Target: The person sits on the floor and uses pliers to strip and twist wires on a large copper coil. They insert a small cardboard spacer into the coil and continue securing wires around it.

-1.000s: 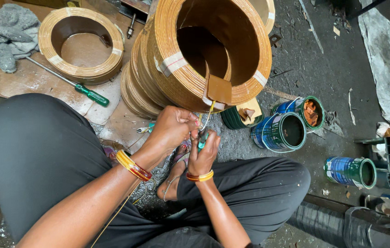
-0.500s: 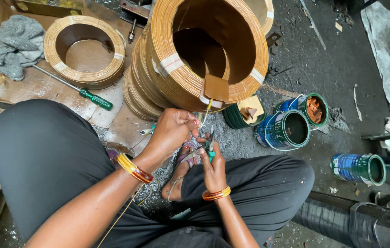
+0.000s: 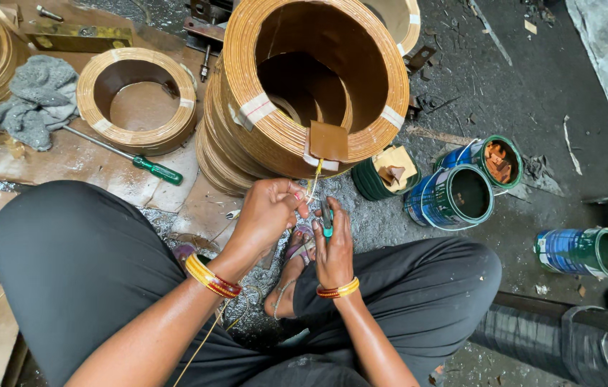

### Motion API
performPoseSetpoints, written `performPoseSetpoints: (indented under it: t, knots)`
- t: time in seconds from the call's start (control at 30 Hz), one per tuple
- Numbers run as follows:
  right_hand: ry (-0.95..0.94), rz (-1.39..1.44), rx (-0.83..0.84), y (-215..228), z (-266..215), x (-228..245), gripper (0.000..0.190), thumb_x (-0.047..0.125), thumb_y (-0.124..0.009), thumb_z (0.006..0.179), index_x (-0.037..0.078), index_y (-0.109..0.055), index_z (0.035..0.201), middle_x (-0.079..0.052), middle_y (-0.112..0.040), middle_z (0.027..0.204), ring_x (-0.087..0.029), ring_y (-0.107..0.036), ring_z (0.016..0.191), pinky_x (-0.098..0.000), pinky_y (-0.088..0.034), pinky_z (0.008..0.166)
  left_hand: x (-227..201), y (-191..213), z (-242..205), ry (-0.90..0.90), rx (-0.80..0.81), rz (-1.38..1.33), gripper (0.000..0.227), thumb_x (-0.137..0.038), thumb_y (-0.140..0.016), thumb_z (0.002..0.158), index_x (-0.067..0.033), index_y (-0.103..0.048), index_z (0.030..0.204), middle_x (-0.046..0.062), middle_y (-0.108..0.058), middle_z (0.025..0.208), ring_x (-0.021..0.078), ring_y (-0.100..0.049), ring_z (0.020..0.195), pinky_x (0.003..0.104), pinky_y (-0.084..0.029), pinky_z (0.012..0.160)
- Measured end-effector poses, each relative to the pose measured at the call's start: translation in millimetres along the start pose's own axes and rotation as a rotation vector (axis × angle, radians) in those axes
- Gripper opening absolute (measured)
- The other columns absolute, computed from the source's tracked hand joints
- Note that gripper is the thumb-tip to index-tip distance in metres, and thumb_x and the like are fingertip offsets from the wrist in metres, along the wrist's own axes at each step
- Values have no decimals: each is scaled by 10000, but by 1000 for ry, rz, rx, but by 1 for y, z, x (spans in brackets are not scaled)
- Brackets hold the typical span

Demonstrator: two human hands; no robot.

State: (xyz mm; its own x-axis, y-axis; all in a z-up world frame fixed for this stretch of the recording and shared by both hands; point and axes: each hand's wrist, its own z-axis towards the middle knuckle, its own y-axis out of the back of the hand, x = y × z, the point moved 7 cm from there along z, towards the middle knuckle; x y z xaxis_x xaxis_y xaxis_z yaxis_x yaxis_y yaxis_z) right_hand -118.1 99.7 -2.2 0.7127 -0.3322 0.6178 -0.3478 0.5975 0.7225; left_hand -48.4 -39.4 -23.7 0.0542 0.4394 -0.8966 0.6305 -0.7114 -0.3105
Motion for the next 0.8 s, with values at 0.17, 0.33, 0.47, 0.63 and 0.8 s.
performPoseSetpoints:
  t: [0.17, 0.33, 0.47, 0.63, 0.8]
  knots:
    - [27, -2, 22, -7, 0, 1, 386, 81, -601, 999, -21, -499, 1357, -265, -605, 1261, -431, -611, 1161, -455, -498, 963, -3, 1, -1, -17, 2, -5, 159, -41, -567, 984, 56, -692, 979, 76, -704, 728, 84, -561, 571, 237, -450, 515]
    - [-391, 100, 397, -16, 1, -35, 299, 179, -624, 998, 47, -576, 1262, -176, -662, 844, -293, -658, 727, -390, -523, 706, -9, -2, -10, -12, -11, -13, 128, -31, -575, 972, 48, -675, 984, 88, -709, 713, 84, -541, 528, 246, -428, 475]
    - [-186, 399, 710, -6, 24, -37, 199, 168, -641, 1065, -12, -611, 1141, -153, -628, 876, -178, -580, 805, -344, -505, 758, -7, -9, -20, -14, -20, -27, 106, -32, -582, 975, 48, -652, 972, 96, -687, 685, 98, -529, 508, 254, -418, 460]
    - [-181, 184, 847, 6, 38, -61, 251, 205, -639, 994, 25, -659, 1167, -90, -721, 890, -146, -656, 830, -305, -523, 777, 5, -15, -19, 3, 38, -219, 129, -47, -547, 999, 47, -634, 1007, 96, -664, 689, 75, -524, 521, 230, -400, 474]
    - [-99, 391, 819, 6, 15, -46, 352, 200, -617, 984, 6, -619, 1278, -44, -732, 1048, -68, -621, 975, -257, -492, 877, 4, -13, -19, 9, 81, -307, 159, -33, -515, 1001, 61, -640, 1034, 109, -650, 700, 61, -421, 485, 218, -317, 451]
